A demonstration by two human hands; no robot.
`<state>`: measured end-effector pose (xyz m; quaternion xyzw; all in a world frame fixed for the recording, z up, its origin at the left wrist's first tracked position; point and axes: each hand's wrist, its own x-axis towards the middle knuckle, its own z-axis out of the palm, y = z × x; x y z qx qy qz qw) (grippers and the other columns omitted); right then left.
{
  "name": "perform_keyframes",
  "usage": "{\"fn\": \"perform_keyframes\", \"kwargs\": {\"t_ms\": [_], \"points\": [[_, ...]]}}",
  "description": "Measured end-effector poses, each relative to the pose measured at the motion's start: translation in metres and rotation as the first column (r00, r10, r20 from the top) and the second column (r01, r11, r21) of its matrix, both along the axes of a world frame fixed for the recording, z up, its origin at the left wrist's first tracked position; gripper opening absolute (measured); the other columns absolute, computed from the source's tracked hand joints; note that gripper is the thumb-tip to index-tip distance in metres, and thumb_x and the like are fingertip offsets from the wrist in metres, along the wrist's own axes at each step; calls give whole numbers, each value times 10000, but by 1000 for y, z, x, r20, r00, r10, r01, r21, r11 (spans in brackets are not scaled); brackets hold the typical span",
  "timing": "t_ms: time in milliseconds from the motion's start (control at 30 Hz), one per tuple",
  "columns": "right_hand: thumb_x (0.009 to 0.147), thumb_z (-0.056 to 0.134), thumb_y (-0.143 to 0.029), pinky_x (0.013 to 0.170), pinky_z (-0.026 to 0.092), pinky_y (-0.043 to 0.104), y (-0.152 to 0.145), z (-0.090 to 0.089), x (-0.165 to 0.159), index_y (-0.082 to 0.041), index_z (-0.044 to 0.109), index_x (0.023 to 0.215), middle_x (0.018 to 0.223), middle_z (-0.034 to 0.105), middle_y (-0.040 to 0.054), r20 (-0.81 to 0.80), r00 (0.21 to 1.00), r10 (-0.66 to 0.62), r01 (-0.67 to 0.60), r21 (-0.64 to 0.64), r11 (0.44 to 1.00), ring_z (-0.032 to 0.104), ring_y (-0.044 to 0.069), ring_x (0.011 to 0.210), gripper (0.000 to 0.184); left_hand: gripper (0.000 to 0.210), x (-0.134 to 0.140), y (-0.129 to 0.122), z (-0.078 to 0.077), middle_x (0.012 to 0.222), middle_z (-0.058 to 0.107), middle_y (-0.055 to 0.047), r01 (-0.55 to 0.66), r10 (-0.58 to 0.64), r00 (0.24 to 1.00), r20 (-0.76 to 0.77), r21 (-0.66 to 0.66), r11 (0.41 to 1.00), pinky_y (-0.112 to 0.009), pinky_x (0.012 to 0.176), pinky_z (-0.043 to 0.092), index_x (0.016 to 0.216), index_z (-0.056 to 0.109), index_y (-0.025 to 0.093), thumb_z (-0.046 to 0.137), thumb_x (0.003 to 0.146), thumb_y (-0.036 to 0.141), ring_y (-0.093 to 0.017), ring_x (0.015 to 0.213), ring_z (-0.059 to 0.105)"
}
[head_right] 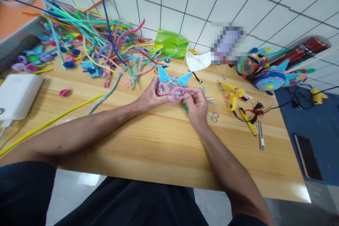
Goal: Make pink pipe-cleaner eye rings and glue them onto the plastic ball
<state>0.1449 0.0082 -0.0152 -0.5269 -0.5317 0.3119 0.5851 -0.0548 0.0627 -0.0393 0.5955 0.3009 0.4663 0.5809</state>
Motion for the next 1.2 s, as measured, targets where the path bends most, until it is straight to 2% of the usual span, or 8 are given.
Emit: {"fn": "perform_keyframes", "kwargs": {"t_ms": [200, 400, 533, 833, 1200], "points": [[888, 807, -375, 575, 512, 255, -1, 0, -1, -258, 751, 996, 720, 709, -41, -17, 1000, 2, -2, 9, 1000, 620, 132, 615, 169, 924, 0, -1, 3, 1500, 683, -163, 9, -9, 1000, 3, -19, 1000, -570, 1217, 568, 1355, 528, 239, 1049, 667, 567, -357, 1356, 726], [890, 811, -365, 545, 494, 243, 2, -2, 1, -252, 754, 989, 707, 707, -43, -49, 999, -10, 10, 13, 1000, 614, 125, 591, 161, 897, 0, -1, 2, 1510, 677, -169, 10, -10, 1000, 6, -13, 1000, -580, 1228, 562, 1332, 517, 239, 1038, 682, 569, -360, 1372, 720], [892, 824, -374, 569, 528, 245, 5, -5, 3, -249, 757, 980, 716, 729, -38, -62, 998, 0, 2, 29, 1000, 652, 127, 607, 168, 891, 0, 0, 2, 1469, 695, -173, 14, -14, 1000, 14, -13, 1000, -584, 1215, 572, 1321, 503, 229, 1035, 681, 546, -368, 1356, 727], [901, 836, -401, 595, 577, 263, 5, -7, 3, -260, 752, 983, 759, 771, -28, -59, 998, 23, -21, 35, 999, 707, 144, 655, 183, 875, 0, 3, -2, 1339, 731, -109, -10, 11, 1000, 12, -15, 1000, -556, 1171, 602, 1336, 516, 244, 1009, 703, 595, -336, 1271, 752], [959, 772, -374, 607, 577, 274, 3, -9, 3, -267, 752, 1018, 782, 755, -19, 4, 1000, 31, -31, 45, 999, 705, 152, 685, 123, 856, -2, 0, 3, 1445, 681, -140, -35, 34, 999, -29, -27, 999, -575, 1178, 575, 1313, 514, 235, 986, 723, 637, -360, 1320, 712]]}}
